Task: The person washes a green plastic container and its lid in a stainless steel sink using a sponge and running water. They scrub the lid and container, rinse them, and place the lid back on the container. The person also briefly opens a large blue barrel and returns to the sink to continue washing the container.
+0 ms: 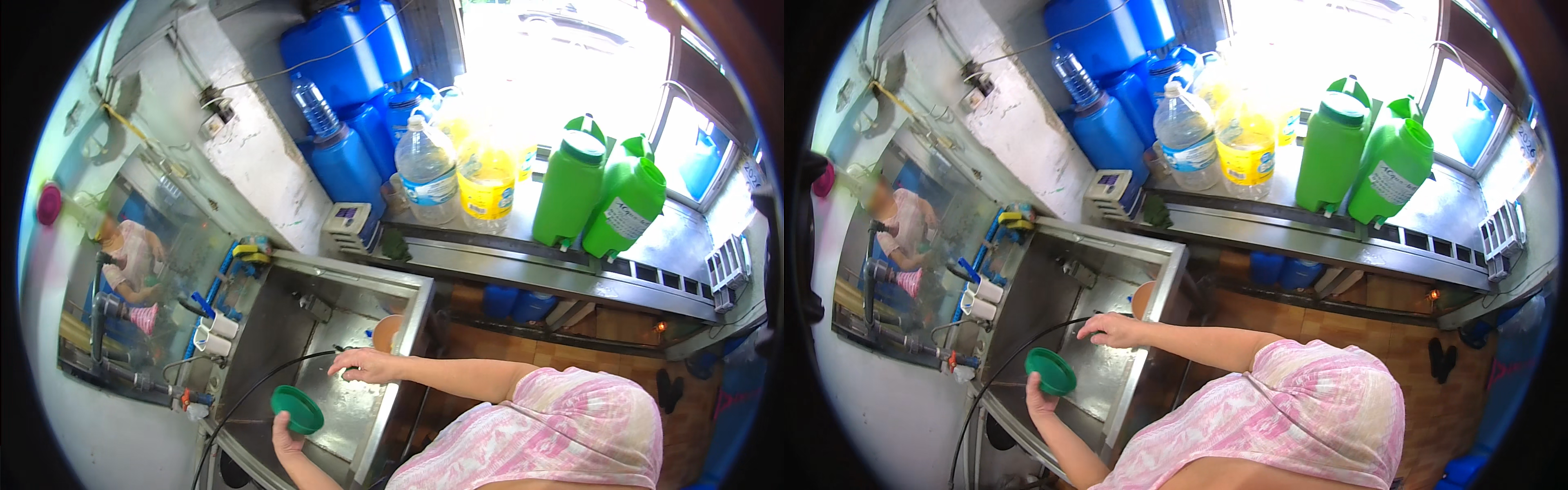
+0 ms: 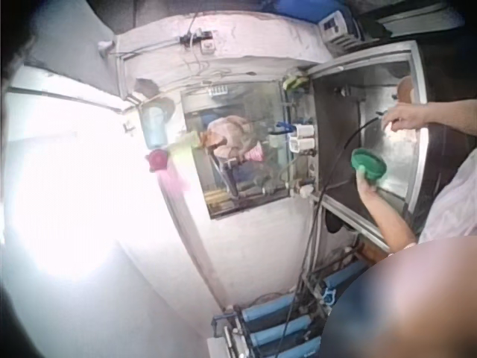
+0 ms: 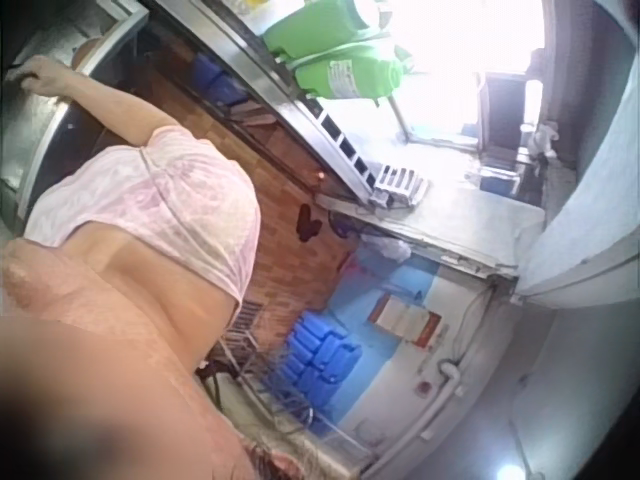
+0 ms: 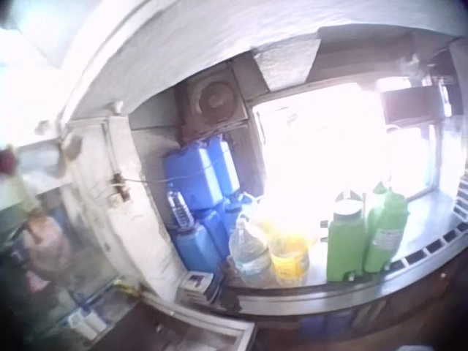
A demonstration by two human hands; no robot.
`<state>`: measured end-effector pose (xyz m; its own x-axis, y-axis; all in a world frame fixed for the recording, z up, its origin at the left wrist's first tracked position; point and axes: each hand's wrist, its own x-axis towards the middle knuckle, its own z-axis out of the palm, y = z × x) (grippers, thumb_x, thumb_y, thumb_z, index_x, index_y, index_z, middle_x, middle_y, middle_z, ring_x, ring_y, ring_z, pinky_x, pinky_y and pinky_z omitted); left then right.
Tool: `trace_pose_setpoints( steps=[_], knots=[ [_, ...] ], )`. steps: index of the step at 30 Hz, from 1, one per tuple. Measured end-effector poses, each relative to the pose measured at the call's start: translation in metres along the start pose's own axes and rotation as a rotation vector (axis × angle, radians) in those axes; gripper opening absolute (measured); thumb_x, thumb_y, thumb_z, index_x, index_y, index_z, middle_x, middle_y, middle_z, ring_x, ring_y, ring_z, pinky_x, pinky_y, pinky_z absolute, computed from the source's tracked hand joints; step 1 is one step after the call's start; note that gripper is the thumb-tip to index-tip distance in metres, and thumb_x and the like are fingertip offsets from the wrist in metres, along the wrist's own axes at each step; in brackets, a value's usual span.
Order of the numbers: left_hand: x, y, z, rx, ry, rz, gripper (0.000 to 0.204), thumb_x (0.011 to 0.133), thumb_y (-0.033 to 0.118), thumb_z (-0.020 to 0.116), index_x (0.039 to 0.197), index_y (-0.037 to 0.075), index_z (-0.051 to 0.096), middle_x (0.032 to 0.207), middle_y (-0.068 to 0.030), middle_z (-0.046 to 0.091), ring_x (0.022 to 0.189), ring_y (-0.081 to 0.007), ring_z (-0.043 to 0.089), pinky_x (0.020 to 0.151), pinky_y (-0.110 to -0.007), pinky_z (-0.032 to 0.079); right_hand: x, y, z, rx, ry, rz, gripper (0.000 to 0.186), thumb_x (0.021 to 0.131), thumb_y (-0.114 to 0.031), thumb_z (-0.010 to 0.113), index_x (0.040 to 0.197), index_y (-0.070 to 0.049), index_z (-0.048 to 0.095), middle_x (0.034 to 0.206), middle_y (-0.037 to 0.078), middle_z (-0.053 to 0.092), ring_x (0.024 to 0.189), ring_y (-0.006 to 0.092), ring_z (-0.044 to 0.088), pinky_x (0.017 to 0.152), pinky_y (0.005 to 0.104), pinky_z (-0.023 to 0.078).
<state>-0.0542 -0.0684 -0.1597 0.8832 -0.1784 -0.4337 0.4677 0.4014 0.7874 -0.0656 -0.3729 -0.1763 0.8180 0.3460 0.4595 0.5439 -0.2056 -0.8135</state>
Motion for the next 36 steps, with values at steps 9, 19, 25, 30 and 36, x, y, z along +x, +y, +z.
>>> trace_pose_setpoints(
  steps=[9, 19, 25, 30, 36],
  knots=[
    [-0.03, -0.06, 0.238, 0.548, -0.376, 0.443, 0.108, 0.051, 0.004, 0.078, 0.147, 0.009, 0.03, 0.128, -0.0115, 0.048, 0.111, -0.026, 0.052, 0.095, -0.035, 0.042, -0.148, -0.029, -0.202, 0.441, 0.205, 0.387, 0.022, 0.095, -0.011, 0.052, 0.114, -0.005, 0.061, 0.096, 0.006, 0.061, 0.085, 0.0139, 0.064, 0.076, 0.0282, 0.055],
    [-0.075, -0.232, 0.58, 1.194, -1.146, 0.922, 0.118, 0.039, 0.042, 0.091, 0.14, 0.008, 0.04, 0.135, -0.0278, 0.04, 0.125, -0.0419, 0.043, 0.104, -0.045, 0.038, -0.449, -0.039, -0.35, -0.56, 0.56, 1.101, 0.016, 0.07, -0.015, 0.069, 0.085, -0.016, 0.073, 0.092, 0.011, 0.069, 0.091, 0.0313, 0.064, 0.083, 0.0402, 0.051],
    [-0.104, -0.296, 0.742, 1.293, -1.083, 1.153, 0.114, 0.042, 0.046, 0.089, 0.142, 0.018, 0.041, 0.139, -0.0324, 0.035, 0.129, -0.0465, 0.037, 0.105, -0.048, 0.036, -0.562, -0.061, -0.375, -0.57, 1.12, 1.07, 0.019, 0.075, -0.018, 0.065, 0.092, -0.012, 0.071, 0.097, 0.016, 0.067, 0.093, 0.0344, 0.064, 0.086, 0.0384, 0.049],
    [-0.112, -0.333, 0.843, 1.444, -1.058, 1.191, 0.113, 0.043, 0.052, 0.088, 0.142, 0.021, 0.041, 0.142, -0.0307, 0.033, 0.133, -0.0453, 0.032, 0.108, -0.049, 0.031, -0.603, -0.078, -0.384, -0.131, 1.49, 1.075, 0.027, 0.08, -0.009, 0.058, 0.106, -0.008, 0.065, 0.081, 0.003, 0.059, 0.073, 0.0119, 0.058, 0.063, 0.0267, 0.051],
    [-0.101, -0.382, 0.912, 1.698, -1.103, 1.12, 0.113, 0.047, 0.058, 0.084, 0.145, 0.026, 0.036, 0.147, -0.0286, 0.026, 0.136, -0.0439, 0.026, 0.108, -0.057, 0.027, -0.601, -0.085, -0.41, -0.16, 1.664, 0.981, 0.029, 0.082, -0.011, 0.062, 0.11, -0.007, 0.064, 0.078, 0.0, 0.057, 0.065, 0.0069, 0.054, 0.054, 0.0227, 0.048]
  ],
)
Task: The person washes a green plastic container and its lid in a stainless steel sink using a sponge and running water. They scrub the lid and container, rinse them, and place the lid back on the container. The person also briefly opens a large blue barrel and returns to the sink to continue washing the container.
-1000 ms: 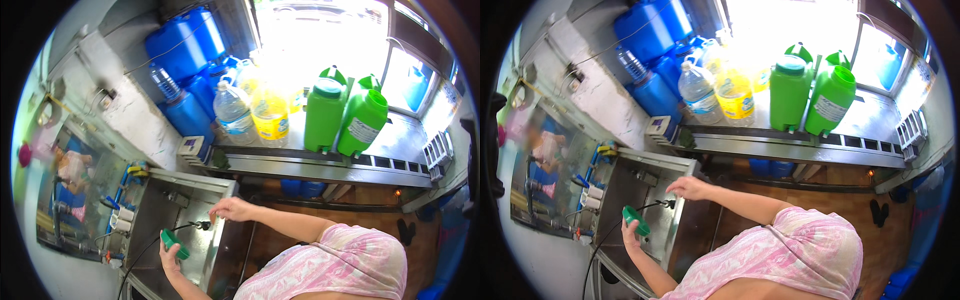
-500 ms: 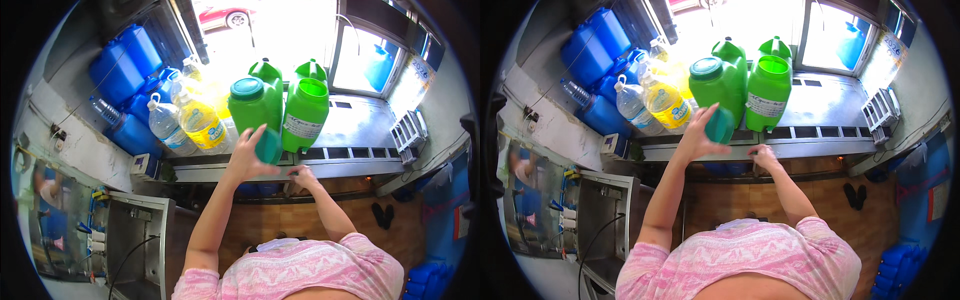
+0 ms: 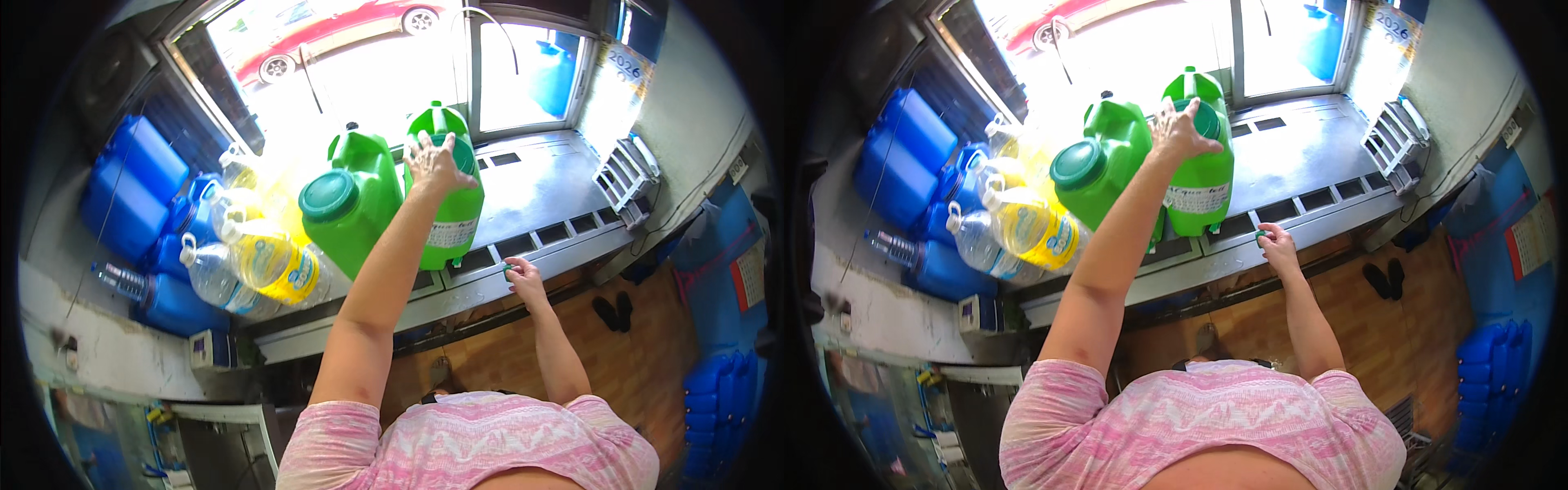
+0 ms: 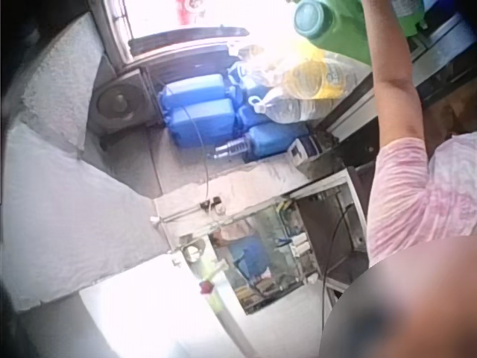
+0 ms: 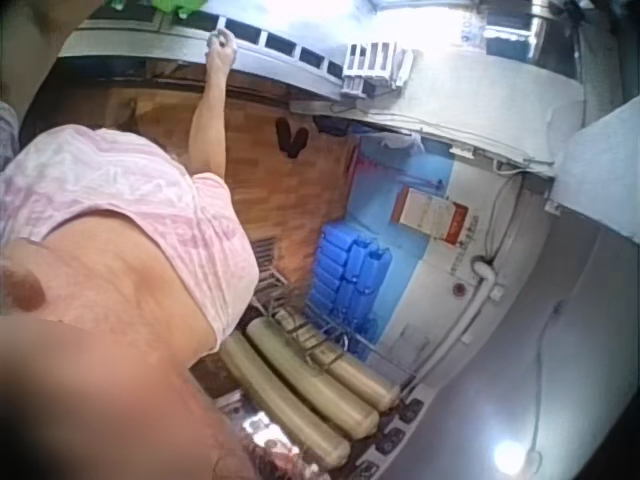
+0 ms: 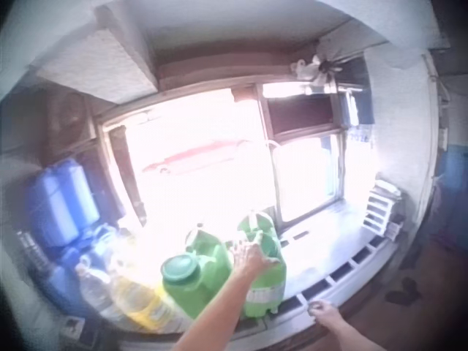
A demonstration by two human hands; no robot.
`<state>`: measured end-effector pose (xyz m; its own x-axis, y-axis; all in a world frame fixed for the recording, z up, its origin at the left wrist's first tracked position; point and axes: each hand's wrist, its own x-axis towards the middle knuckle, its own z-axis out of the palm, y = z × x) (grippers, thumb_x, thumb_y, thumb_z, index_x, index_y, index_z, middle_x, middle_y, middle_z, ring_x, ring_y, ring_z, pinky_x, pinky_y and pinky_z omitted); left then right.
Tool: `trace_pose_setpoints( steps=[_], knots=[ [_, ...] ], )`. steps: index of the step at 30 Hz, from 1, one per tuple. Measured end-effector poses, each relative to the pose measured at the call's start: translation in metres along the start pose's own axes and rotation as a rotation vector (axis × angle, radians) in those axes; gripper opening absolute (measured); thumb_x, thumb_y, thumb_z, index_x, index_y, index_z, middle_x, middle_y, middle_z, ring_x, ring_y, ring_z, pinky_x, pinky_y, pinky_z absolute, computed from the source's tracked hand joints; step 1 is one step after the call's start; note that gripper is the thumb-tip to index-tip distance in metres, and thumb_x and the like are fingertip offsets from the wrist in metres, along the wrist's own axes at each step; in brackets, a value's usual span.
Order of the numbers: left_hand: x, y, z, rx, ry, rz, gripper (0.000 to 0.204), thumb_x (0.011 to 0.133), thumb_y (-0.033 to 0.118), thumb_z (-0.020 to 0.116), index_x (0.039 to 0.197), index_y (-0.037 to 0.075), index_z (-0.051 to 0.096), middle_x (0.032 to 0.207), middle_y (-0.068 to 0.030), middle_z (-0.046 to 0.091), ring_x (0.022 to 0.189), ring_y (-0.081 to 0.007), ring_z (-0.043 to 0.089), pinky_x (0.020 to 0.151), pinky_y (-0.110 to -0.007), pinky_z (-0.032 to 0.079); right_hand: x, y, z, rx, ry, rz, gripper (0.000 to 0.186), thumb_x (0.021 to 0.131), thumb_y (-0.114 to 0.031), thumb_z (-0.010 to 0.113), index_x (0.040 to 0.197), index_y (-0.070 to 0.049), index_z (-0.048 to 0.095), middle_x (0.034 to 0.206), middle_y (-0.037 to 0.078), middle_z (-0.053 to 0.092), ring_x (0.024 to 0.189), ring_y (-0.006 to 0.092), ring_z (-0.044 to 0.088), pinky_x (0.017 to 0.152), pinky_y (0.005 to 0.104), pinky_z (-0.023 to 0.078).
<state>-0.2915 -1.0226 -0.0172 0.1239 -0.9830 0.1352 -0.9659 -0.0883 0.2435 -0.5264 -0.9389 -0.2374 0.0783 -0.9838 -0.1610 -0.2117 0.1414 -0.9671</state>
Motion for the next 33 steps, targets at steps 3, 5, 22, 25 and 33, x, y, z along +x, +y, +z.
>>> trace_pose_setpoints(
  steps=[3, 5, 22, 25, 33],
  knots=[
    [0.006, -0.004, 0.018, -0.022, -0.018, -0.003, 0.108, 0.053, 0.057, 0.081, 0.146, 0.032, 0.033, 0.15, -0.0244, 0.023, 0.136, -0.0494, 0.024, 0.104, -0.062, 0.027, 0.024, -0.017, 0.011, 0.034, 0.099, -0.054, 0.029, 0.083, -0.011, 0.063, 0.111, -0.006, 0.064, 0.076, 0.0, 0.057, 0.064, 0.0058, 0.052, 0.051, 0.0218, 0.045],
    [0.01, -0.013, 0.022, -0.008, -0.013, 0.1, 0.103, 0.054, 0.058, 0.08, 0.144, 0.033, 0.036, 0.149, -0.0246, 0.027, 0.136, -0.0483, 0.023, 0.105, -0.061, 0.028, 0.044, -0.03, 0.022, 0.106, 0.182, -0.078, 0.029, 0.084, -0.01, 0.063, 0.113, -0.006, 0.063, 0.076, 0.001, 0.059, 0.065, 0.0063, 0.053, 0.052, 0.0221, 0.044],
    [-0.012, -0.057, -0.013, -0.188, -0.198, 0.422, 0.102, 0.042, 0.03, 0.091, 0.133, 0.044, 0.048, 0.15, -0.0252, 0.023, 0.131, -0.056, 0.025, 0.105, -0.058, 0.033, 0.199, -0.154, -0.031, -0.198, 0.641, -0.463, 0.037, 0.085, -0.038, 0.068, 0.099, -0.004, 0.068, 0.065, 0.006, 0.064, 0.058, 0.0172, 0.059, 0.058, 0.0296, 0.047],
    [-0.011, -0.055, -0.015, -0.169, -0.193, 0.42, 0.101, 0.042, 0.026, 0.09, 0.132, 0.044, 0.049, 0.15, -0.0247, 0.023, 0.13, -0.0537, 0.029, 0.106, -0.054, 0.035, 0.227, -0.177, -0.047, -0.235, 0.473, -0.395, 0.041, 0.085, -0.045, 0.067, 0.092, -0.004, 0.071, 0.069, 0.009, 0.068, 0.062, 0.0183, 0.064, 0.059, 0.0308, 0.049],
    [-0.015, -0.044, -0.014, -0.236, -0.105, 0.429, 0.105, 0.035, 0.024, 0.091, 0.13, 0.045, 0.052, 0.15, -0.023, 0.024, 0.13, -0.0496, 0.03, 0.106, -0.053, 0.035, 0.297, -0.225, -0.072, -0.361, -0.313, -0.369, 0.031, 0.084, -0.035, 0.07, 0.09, -0.005, 0.072, 0.067, 0.003, 0.066, 0.055, 0.0083, 0.059, 0.057, 0.0229, 0.051]
  ],
)
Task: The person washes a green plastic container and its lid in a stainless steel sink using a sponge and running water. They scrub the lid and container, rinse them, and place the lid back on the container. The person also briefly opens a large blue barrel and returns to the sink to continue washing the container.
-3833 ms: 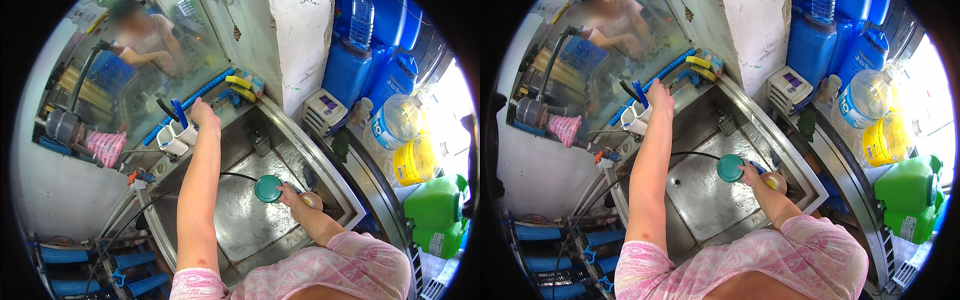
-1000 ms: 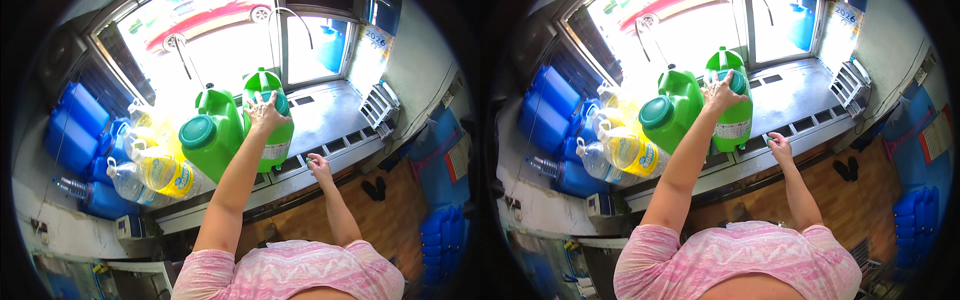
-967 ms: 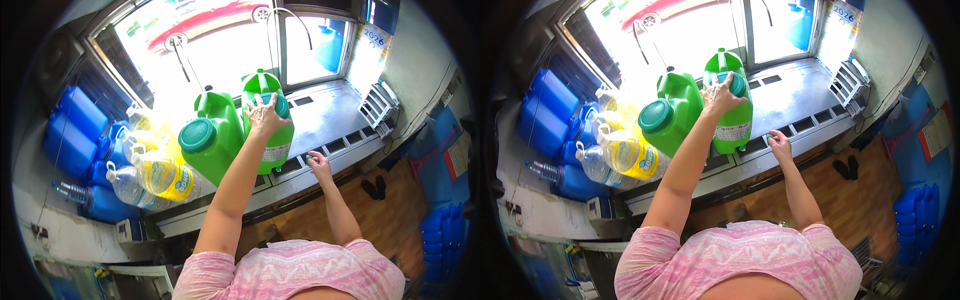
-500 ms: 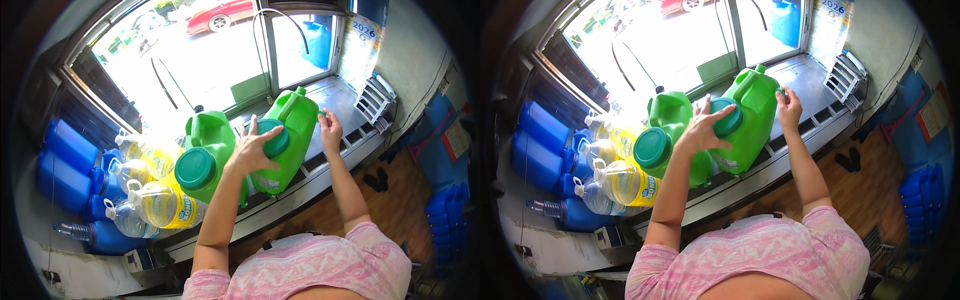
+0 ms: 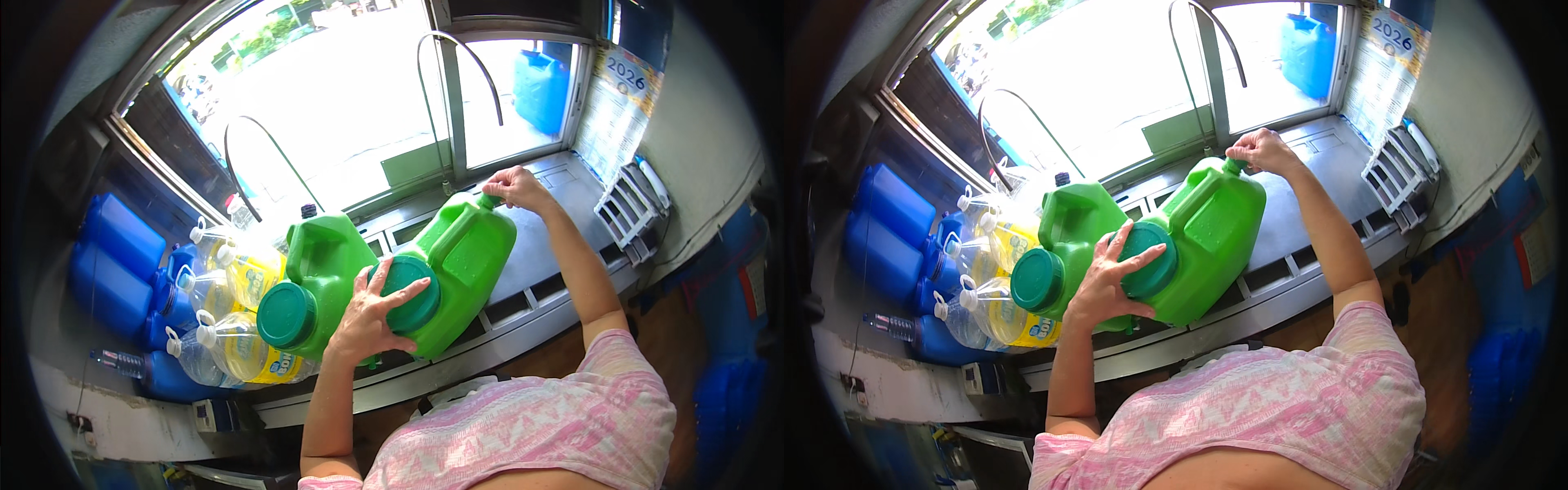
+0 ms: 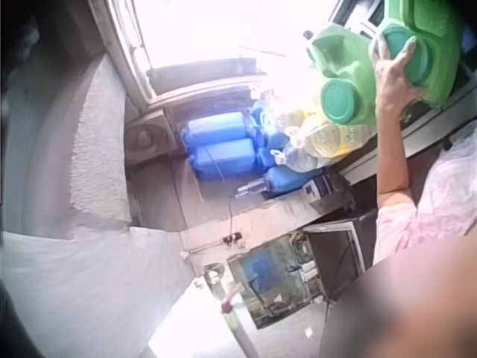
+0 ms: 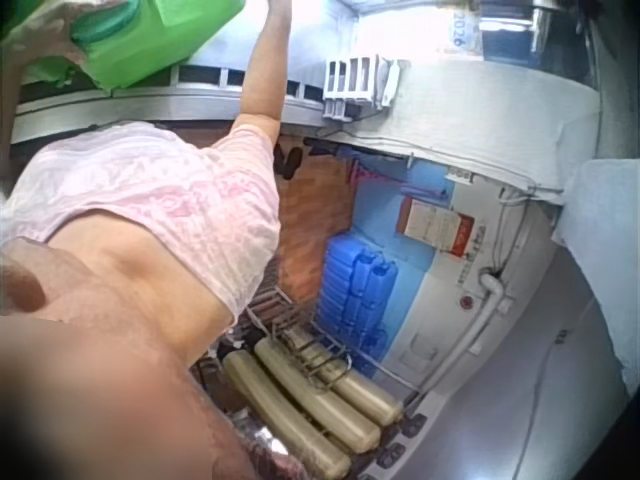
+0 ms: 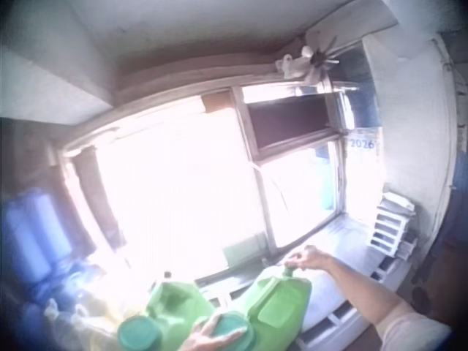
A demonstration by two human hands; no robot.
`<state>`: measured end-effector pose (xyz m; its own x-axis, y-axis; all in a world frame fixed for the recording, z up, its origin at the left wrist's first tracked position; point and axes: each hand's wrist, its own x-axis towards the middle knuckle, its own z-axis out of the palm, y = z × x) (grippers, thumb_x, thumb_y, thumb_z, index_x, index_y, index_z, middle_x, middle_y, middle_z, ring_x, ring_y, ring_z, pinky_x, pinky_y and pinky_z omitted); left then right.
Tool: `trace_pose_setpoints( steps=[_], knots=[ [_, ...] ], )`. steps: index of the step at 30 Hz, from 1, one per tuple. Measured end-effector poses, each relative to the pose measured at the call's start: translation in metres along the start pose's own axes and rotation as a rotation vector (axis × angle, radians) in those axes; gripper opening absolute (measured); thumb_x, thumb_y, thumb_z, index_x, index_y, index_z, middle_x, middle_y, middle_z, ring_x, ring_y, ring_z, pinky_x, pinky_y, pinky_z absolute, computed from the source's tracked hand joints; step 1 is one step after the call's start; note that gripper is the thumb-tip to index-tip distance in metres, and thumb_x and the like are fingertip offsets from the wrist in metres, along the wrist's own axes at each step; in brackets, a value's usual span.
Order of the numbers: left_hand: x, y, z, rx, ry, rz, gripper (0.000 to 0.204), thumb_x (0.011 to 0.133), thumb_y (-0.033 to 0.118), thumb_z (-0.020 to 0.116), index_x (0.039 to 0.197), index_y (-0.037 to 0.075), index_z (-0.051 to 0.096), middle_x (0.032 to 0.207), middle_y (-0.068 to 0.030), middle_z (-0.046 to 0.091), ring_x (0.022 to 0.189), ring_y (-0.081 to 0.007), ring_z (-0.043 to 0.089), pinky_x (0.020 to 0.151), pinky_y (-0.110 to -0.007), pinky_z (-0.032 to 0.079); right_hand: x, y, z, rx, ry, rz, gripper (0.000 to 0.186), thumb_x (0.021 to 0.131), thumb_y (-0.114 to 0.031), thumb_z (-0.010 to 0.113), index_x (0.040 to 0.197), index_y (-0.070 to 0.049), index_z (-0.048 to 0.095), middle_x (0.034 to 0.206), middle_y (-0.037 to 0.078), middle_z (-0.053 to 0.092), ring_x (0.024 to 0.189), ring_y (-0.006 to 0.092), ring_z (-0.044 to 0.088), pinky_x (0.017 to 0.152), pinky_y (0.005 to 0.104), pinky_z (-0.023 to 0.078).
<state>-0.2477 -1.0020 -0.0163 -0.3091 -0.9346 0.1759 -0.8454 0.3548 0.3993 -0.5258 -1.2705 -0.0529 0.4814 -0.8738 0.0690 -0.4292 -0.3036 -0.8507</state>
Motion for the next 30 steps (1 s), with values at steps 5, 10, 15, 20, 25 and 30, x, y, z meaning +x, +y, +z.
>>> trace_pose_setpoints(
  steps=[5, 10, 15, 20, 25, 30],
  knots=[
    [0.003, 0.007, 0.003, -0.027, -0.006, -0.112, 0.104, 0.028, 0.022, 0.091, 0.126, 0.04, 0.058, 0.151, -0.0175, 0.026, 0.129, -0.0441, 0.033, 0.106, -0.054, 0.034, 0.021, 0.007, -0.031, 0.33, -0.495, -0.199, 0.032, 0.071, 0.009, 0.067, 0.099, -0.005, 0.072, 0.091, 0.006, 0.07, 0.081, 0.0103, 0.064, 0.073, 0.0228, 0.054],
    [0.004, 0.012, 0.004, -0.026, 0.01, -0.137, 0.102, 0.028, 0.02, 0.091, 0.123, 0.039, 0.06, 0.151, -0.0167, 0.027, 0.129, -0.0435, 0.034, 0.106, -0.053, 0.033, 0.035, 0.006, -0.035, 0.309, -0.599, -0.269, 0.037, 0.065, 0.013, 0.069, 0.098, -0.004, 0.073, 0.096, 0.007, 0.07, 0.086, 0.0118, 0.064, 0.077, 0.0239, 0.053],
    [0.005, 0.016, 0.003, -0.041, 0.013, -0.161, 0.1, 0.029, 0.02, 0.091, 0.123, 0.039, 0.061, 0.152, -0.0167, 0.027, 0.128, -0.0428, 0.035, 0.106, -0.053, 0.033, 0.034, -0.003, -0.021, -0.06, -0.413, -0.096, 0.027, 0.085, -0.03, 0.07, 0.083, -0.004, 0.072, 0.063, 0.005, 0.065, 0.051, 0.0095, 0.06, 0.05, 0.0262, 0.052],
    [0.005, 0.022, 0.004, -0.023, 0.013, -0.178, 0.103, 0.031, 0.016, 0.09, 0.125, 0.044, 0.057, 0.153, -0.0132, 0.025, 0.126, -0.0447, 0.035, 0.103, -0.053, 0.039, 0.035, -0.015, -0.017, -0.412, -0.293, -0.054, 0.049, 0.087, -0.047, 0.064, 0.064, -0.004, 0.06, 0.049, 0.005, 0.056, 0.041, 0.0105, 0.058, 0.04, 0.0241, 0.047],
    [0.0, 0.028, 0.005, -0.012, 0.01, -0.209, 0.101, 0.029, 0.023, 0.091, 0.124, 0.039, 0.06, 0.152, -0.0153, 0.026, 0.126, -0.0417, 0.037, 0.107, -0.051, 0.033, 0.039, -0.016, -0.025, -0.106, -0.509, -0.05, 0.032, 0.088, -0.032, 0.066, 0.076, -0.002, 0.067, 0.055, 0.004, 0.06, 0.047, 0.0089, 0.06, 0.043, 0.023, 0.049],
    [-0.003, 0.028, 0.007, 0.0, 0.032, -0.189, 0.104, 0.03, 0.02, 0.091, 0.125, 0.043, 0.057, 0.152, -0.015, 0.026, 0.125, -0.0437, 0.037, 0.106, -0.052, 0.035, 0.029, 0.001, -0.027, 0.174, -0.549, -0.382, 0.022, 0.068, 0.005, 0.07, 0.088, -0.004, 0.071, 0.087, 0.005, 0.068, 0.084, 0.0135, 0.064, 0.077, 0.0278, 0.054]
  ],
)
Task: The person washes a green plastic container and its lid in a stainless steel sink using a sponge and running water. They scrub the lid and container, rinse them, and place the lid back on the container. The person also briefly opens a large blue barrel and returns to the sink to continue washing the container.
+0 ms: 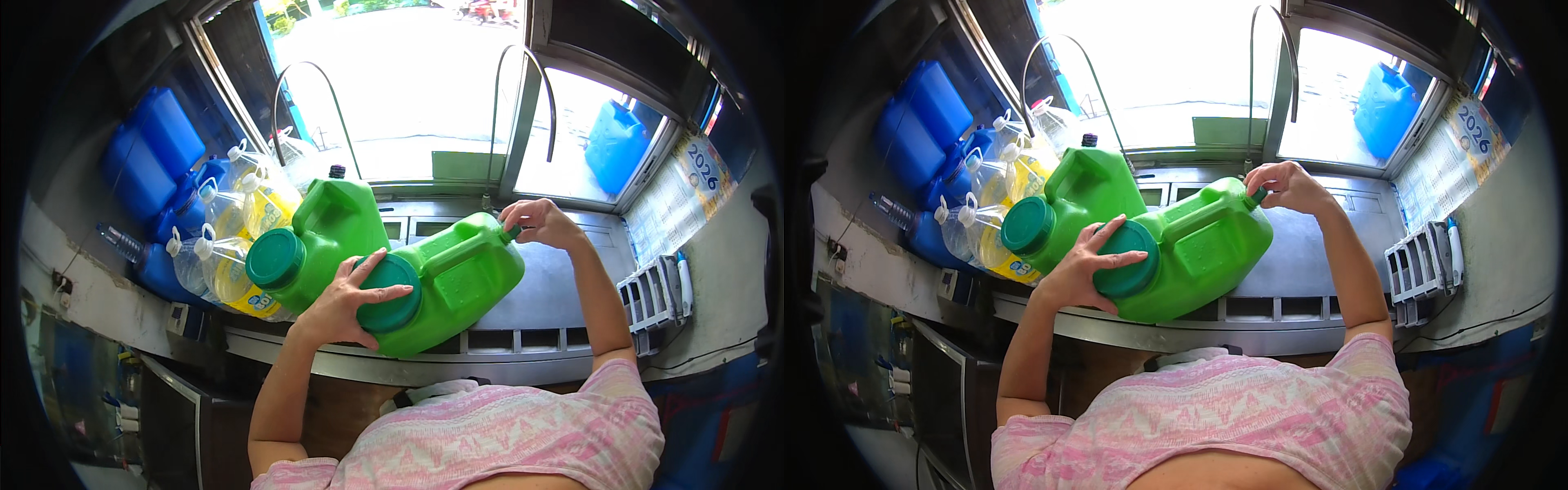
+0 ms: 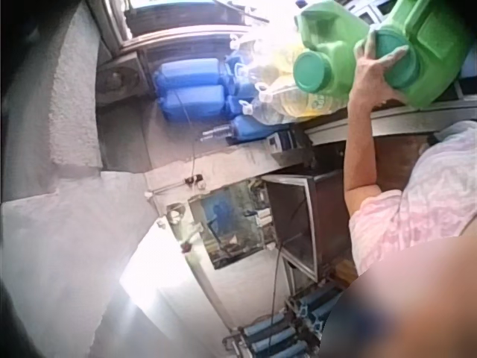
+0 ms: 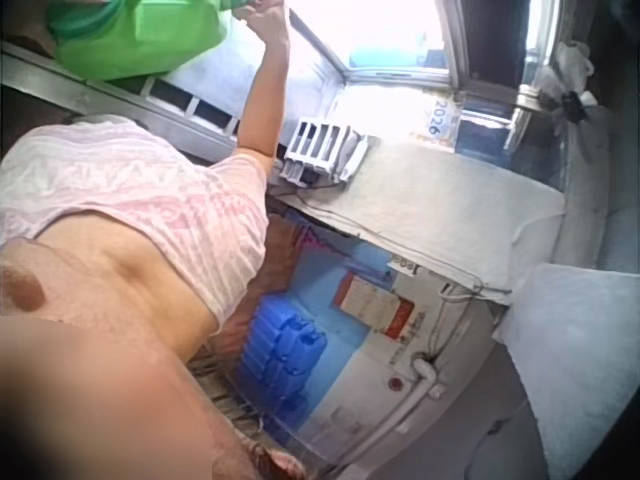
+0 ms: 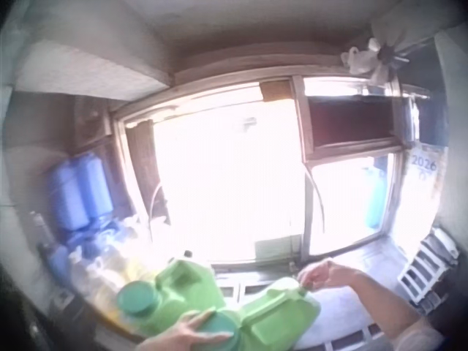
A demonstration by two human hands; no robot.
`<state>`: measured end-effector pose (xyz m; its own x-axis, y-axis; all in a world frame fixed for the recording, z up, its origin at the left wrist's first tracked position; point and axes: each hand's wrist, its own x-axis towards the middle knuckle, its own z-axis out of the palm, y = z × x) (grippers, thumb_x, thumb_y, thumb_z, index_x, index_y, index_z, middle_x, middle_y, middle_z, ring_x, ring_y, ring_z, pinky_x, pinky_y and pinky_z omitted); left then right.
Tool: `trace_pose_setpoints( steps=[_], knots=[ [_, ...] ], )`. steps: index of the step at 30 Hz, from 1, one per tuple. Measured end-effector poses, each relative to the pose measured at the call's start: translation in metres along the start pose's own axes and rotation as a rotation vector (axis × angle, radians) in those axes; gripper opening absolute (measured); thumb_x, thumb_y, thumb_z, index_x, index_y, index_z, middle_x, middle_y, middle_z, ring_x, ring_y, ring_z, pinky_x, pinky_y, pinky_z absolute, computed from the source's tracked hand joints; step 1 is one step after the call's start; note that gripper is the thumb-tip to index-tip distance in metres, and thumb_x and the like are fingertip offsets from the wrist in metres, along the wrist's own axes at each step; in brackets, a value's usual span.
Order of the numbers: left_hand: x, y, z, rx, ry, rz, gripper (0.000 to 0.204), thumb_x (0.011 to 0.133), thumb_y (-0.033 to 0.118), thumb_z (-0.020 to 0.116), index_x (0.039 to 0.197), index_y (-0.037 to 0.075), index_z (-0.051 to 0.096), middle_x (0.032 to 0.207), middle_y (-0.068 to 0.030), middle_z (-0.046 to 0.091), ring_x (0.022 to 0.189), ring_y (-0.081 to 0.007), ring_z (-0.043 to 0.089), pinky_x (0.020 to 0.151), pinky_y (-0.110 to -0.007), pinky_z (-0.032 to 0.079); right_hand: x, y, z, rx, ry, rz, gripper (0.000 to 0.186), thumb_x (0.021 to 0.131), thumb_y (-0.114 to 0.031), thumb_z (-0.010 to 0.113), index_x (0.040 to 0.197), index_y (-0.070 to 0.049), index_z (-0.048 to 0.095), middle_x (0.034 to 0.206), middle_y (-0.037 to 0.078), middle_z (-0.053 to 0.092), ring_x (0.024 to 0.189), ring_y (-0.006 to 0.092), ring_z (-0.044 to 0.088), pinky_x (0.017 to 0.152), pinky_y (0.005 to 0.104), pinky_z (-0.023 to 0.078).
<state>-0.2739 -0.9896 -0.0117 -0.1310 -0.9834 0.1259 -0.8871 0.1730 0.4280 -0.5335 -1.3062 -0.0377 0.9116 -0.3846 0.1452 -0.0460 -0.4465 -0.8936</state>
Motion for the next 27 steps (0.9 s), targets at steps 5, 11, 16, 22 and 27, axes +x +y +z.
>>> trace_pose_setpoints(
  steps=[5, 11, 16, 22, 27],
  knots=[
    [0.0, -0.003, 0.001, -0.002, 0.015, 0.031, 0.105, 0.03, 0.021, 0.091, 0.126, 0.043, 0.056, 0.152, -0.0156, 0.026, 0.125, -0.0446, 0.037, 0.107, -0.052, 0.033, -0.007, 0.01, 0.003, -0.195, 0.057, -0.118, 0.025, 0.059, 0.011, 0.073, 0.08, -0.003, 0.072, 0.099, 0.007, 0.069, 0.1, 0.0175, 0.063, 0.089, 0.0322, 0.051],
    [-0.002, 0.001, 0.002, 0.05, 0.007, 0.013, 0.104, 0.029, 0.023, 0.092, 0.126, 0.04, 0.057, 0.152, -0.0158, 0.026, 0.125, -0.0428, 0.037, 0.107, -0.051, 0.033, 0.005, 0.017, 0.004, 0.004, 0.0, 0.249, 0.044, 0.094, -0.042, 0.056, 0.083, -0.001, 0.067, 0.056, 0.008, 0.062, 0.041, 0.013, 0.059, 0.039, 0.0253, 0.049],
    [-0.002, 0.003, 0.003, 0.048, 0.01, -0.007, 0.105, 0.029, 0.023, 0.091, 0.127, 0.04, 0.057, 0.152, -0.0159, 0.026, 0.125, -0.0422, 0.038, 0.106, -0.05, 0.035, 0.017, 0.023, -0.004, -0.118, 0.161, 0.381, 0.069, 0.092, -0.063, 0.04, 0.066, -0.003, 0.062, 0.053, 0.007, 0.06, 0.042, 0.0143, 0.06, 0.035, 0.0253, 0.043],
    [-0.003, 0.002, 0.003, 0.023, 0.024, -0.001, 0.106, 0.031, 0.016, 0.09, 0.127, 0.043, 0.055, 0.152, -0.0161, 0.026, 0.123, -0.0446, 0.037, 0.106, -0.052, 0.036, 0.006, 0.017, -0.021, -0.083, -0.005, 0.284, 0.05, 0.094, -0.049, 0.049, 0.099, -0.002, 0.067, 0.075, 0.006, 0.067, 0.062, 0.0128, 0.066, 0.052, 0.0257, 0.051],
    [0.0, 0.001, 0.005, 0.022, 0.037, -0.027, 0.106, 0.03, 0.015, 0.089, 0.127, 0.044, 0.055, 0.152, -0.016, 0.026, 0.124, -0.045, 0.037, 0.105, -0.052, 0.037, 0.008, 0.011, -0.01, -0.036, -0.088, 0.059, 0.032, 0.088, -0.023, 0.061, 0.111, -0.001, 0.065, 0.081, 0.007, 0.067, 0.066, 0.0123, 0.066, 0.055, 0.0243, 0.053]
  ],
)
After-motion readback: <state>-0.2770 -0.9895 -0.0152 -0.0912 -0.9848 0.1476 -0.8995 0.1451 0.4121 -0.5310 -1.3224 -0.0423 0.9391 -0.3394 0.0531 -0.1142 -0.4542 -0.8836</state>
